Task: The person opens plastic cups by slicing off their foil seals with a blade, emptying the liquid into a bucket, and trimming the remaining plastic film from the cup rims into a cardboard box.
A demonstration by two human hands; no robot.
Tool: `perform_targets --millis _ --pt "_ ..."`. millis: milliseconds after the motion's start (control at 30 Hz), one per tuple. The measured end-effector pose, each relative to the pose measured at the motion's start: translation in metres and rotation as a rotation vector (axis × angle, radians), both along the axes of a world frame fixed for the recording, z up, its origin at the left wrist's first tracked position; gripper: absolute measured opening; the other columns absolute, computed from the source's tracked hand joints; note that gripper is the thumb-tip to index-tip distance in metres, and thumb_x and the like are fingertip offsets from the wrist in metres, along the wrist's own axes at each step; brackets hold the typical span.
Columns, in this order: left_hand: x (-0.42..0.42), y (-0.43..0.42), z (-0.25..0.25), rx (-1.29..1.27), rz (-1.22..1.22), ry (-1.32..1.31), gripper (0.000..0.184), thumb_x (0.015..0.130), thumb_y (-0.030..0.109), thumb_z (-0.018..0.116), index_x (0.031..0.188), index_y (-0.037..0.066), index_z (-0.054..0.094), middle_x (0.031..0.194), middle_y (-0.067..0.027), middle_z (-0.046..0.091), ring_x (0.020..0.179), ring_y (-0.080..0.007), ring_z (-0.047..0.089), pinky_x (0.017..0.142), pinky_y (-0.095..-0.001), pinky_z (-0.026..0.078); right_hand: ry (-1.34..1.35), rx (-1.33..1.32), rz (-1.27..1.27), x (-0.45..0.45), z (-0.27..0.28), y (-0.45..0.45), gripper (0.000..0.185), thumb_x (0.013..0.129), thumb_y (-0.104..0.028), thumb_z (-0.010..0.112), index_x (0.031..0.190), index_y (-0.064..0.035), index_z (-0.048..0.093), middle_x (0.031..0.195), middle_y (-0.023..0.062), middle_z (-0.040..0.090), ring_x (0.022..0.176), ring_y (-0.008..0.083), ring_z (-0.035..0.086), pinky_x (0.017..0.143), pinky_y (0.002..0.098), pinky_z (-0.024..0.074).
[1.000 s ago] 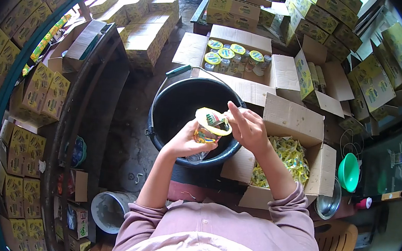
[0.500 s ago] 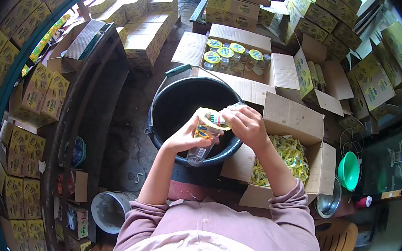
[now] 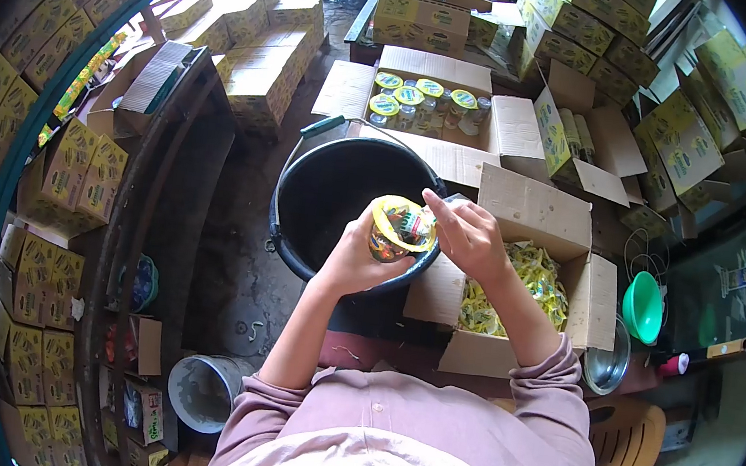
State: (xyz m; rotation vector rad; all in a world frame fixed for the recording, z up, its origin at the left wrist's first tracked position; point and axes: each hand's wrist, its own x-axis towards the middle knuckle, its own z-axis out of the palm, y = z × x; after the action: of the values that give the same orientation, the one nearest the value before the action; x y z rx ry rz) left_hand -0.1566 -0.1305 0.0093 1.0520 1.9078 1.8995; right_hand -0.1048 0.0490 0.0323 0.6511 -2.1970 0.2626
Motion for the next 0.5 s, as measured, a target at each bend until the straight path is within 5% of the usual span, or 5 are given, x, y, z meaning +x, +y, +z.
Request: perform_targets --millis 500 --pt "0.075 0.077 -0.006 0.028 -0.789 -0.532 0.042 0.064 0.007 0.067 0.103 0.002 0.052 0.085 -0.0011 0.057 0.076 -0.0078 0.053 0.068 -0.0233 0.046 0.017 -0.021 -0.010 0.113 0.002 0.078 0.051 0.064 0.001 0.062 0.114 0.0032 0.053 0.077 0.0057 0.061 0.061 0.0158 0.057 0.057 0.0287 0.0479"
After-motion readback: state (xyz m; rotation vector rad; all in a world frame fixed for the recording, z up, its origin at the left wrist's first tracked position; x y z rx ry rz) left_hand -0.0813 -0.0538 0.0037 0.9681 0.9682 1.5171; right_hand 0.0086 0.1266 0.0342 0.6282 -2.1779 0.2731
